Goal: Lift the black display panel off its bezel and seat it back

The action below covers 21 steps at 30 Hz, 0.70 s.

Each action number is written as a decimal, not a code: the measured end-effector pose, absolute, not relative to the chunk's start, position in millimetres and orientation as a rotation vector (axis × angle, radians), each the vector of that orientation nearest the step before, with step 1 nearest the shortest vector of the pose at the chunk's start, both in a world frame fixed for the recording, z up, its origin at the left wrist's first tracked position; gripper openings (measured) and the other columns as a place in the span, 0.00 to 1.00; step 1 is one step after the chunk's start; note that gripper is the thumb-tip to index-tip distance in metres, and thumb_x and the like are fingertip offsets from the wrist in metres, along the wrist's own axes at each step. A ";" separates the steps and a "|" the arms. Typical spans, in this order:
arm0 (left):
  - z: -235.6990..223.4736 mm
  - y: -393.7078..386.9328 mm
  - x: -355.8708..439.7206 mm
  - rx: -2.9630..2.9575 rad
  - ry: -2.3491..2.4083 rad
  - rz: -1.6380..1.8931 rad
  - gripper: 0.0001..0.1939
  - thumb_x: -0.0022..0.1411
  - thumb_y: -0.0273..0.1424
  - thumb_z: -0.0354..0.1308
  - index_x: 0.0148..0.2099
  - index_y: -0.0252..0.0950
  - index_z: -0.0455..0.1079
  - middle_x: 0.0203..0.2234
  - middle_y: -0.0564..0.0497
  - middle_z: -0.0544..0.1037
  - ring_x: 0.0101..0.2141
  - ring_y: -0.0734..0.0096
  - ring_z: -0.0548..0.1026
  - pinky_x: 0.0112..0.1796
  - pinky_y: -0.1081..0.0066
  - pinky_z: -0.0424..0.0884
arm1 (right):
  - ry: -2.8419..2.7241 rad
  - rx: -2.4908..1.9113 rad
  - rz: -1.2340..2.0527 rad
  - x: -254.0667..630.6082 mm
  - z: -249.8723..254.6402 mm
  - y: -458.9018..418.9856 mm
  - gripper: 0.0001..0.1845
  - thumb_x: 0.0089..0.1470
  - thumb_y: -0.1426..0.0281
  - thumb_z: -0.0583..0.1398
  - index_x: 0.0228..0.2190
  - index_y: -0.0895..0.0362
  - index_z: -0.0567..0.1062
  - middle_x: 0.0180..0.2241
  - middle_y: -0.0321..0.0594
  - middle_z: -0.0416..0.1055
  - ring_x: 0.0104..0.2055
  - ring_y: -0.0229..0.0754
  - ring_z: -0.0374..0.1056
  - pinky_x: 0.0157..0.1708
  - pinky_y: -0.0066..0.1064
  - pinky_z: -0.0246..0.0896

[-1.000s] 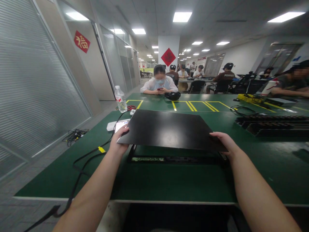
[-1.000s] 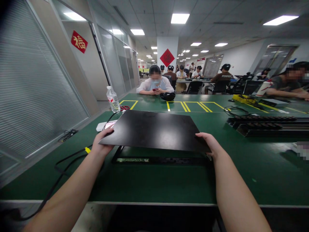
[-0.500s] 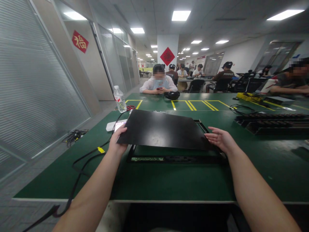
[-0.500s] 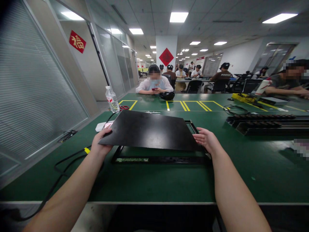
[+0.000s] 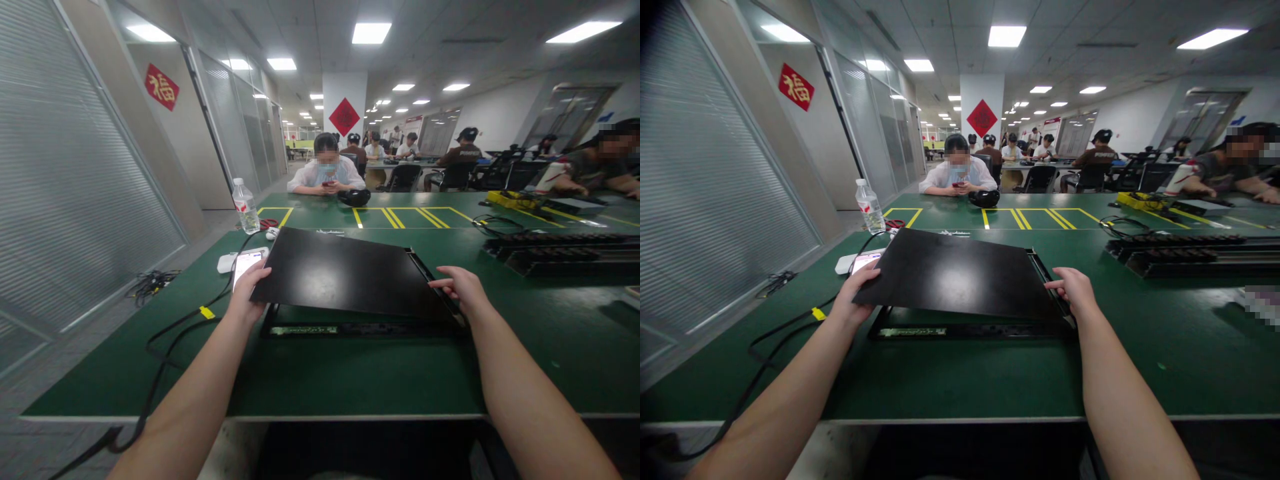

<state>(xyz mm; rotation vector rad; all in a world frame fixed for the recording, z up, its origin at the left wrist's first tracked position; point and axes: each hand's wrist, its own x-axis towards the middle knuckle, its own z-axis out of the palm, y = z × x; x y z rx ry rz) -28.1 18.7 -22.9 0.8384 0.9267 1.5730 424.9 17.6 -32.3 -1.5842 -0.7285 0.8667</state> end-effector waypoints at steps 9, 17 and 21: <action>-35.5 21.9 -21.9 0.823 1.031 1.576 0.23 0.39 0.27 0.75 0.43 0.33 0.83 0.31 0.47 0.87 0.32 0.59 0.84 0.32 0.69 0.79 | -0.805 -1.700 0.695 438.4 -43.6 21.6 0.17 0.50 0.66 0.60 0.41 0.60 0.78 0.22 0.48 0.78 0.17 0.36 0.54 0.17 0.27 0.50; -35.6 19.5 -19.2 0.846 1.037 1.502 0.24 0.37 0.27 0.78 0.42 0.33 0.83 0.33 0.45 0.87 0.35 0.57 0.86 0.35 0.67 0.80 | -0.900 -1.827 0.578 449.0 -55.9 28.6 0.24 0.51 0.59 0.58 0.43 0.61 0.80 0.27 0.52 0.81 0.20 0.41 0.61 0.19 0.31 0.56; -31.5 18.0 -16.4 0.810 1.051 1.521 0.24 0.35 0.26 0.77 0.40 0.33 0.83 0.31 0.46 0.87 0.33 0.59 0.85 0.33 0.70 0.79 | -0.944 -1.832 0.542 451.3 -58.6 29.2 0.25 0.51 0.59 0.57 0.43 0.62 0.81 0.28 0.53 0.82 0.21 0.43 0.65 0.22 0.33 0.58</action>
